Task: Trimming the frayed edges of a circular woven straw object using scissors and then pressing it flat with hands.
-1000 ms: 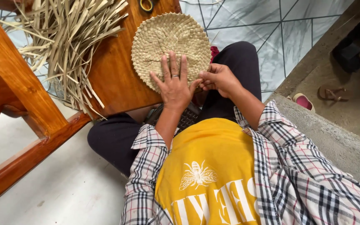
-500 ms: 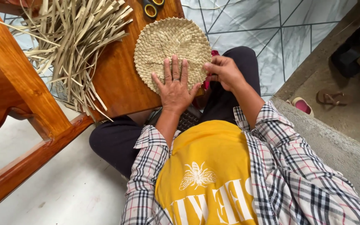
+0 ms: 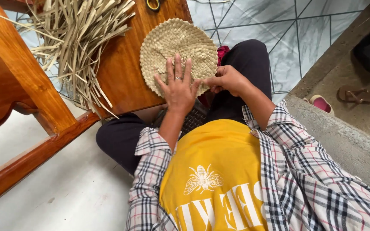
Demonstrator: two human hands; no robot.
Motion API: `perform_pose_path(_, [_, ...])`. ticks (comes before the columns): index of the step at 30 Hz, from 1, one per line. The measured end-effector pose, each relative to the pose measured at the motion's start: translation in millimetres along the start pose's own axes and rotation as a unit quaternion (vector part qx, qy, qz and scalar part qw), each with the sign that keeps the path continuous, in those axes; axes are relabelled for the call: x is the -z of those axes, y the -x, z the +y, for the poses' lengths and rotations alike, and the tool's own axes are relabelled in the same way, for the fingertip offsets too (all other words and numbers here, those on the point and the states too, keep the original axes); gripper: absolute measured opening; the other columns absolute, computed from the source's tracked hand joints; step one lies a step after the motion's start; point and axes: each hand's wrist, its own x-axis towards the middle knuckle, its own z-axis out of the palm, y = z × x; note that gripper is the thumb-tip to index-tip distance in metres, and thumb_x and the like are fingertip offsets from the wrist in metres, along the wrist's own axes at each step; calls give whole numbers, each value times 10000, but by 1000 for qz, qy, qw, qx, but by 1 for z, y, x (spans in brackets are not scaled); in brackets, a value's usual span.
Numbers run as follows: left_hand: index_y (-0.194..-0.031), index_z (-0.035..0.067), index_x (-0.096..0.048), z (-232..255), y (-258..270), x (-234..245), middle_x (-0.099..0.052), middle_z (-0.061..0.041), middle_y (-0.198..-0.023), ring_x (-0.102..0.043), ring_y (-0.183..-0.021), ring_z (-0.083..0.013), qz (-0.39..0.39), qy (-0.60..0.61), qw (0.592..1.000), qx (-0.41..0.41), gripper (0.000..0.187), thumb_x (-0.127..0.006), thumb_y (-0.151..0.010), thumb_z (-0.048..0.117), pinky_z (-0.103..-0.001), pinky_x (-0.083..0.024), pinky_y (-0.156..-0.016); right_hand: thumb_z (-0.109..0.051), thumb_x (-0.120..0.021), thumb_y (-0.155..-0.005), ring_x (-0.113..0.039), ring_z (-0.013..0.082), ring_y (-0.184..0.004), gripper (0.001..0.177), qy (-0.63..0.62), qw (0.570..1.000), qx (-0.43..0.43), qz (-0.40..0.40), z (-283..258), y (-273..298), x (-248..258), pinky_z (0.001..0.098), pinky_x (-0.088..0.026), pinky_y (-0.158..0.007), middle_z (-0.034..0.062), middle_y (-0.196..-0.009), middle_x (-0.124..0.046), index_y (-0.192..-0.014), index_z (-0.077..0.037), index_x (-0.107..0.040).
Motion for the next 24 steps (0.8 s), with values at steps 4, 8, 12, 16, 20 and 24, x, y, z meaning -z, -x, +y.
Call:
perform_pose_path(4, [-1726,322,-144,0,-4,-13,17,-113,-1790,69,-1630,-387,32,-59,998,-14,815,-241,-1071,796,-830,28,-1172,-108,-864,-914,-758,284,-575,259,-27,998,43,25,-1,-9,-2,380,-661,-481,154,-671,-670,-887,10,-634])
perform_pose_path(8, [-1722,304,-165,-4,-5,-12,-35,-137,-1787,22,-1629,-415,63,-75,995,-33,842,-273,-1061,815,-828,-33,-1168,-101,-862,-916,-750,318,-558,243,-65,997,21,21,1,-19,8,422,-660,-481,170,-661,-662,-859,0,-648])
perform_pose_path(12, [-1720,298,-193,-13,-8,-10,-61,-131,-1789,-6,-1632,-416,85,-65,992,-61,840,-338,-1059,795,-826,-58,-1165,-117,-897,-874,-747,262,-610,239,-32,999,37,17,-30,-17,10,399,-673,-512,118,-729,-678,-933,-24,-685])
perform_pose_path(16, [-1708,299,-249,-19,-8,-12,-126,-136,-1778,-57,-1627,-415,100,-73,988,-93,854,-435,-1038,795,-834,-72,-1154,-186,-896,-920,-686,140,-580,231,30,993,101,45,-43,-31,10,273,-656,-529,20,-700,-611,-921,-53,-707])
perform_pose_path(20, [-1746,340,-124,-14,-6,18,61,-54,-1774,108,-1611,-318,-65,-93,992,-54,839,-355,-1095,815,-831,-6,-1200,-80,-775,-949,-679,101,-717,196,42,997,62,20,-49,-40,15,213,-574,-679,60,-890,-754,-1123,11,-775])
perform_pose_path(24, [-1685,418,-292,-54,-14,11,-83,25,-1781,-10,-1627,-247,22,-69,987,-140,712,-341,-1078,786,-750,-11,-1213,-49,-815,-892,-732,184,-628,98,-28,999,-27,3,-50,-26,14,284,-625,-567,90,-758,-726,-938,-20,-733])
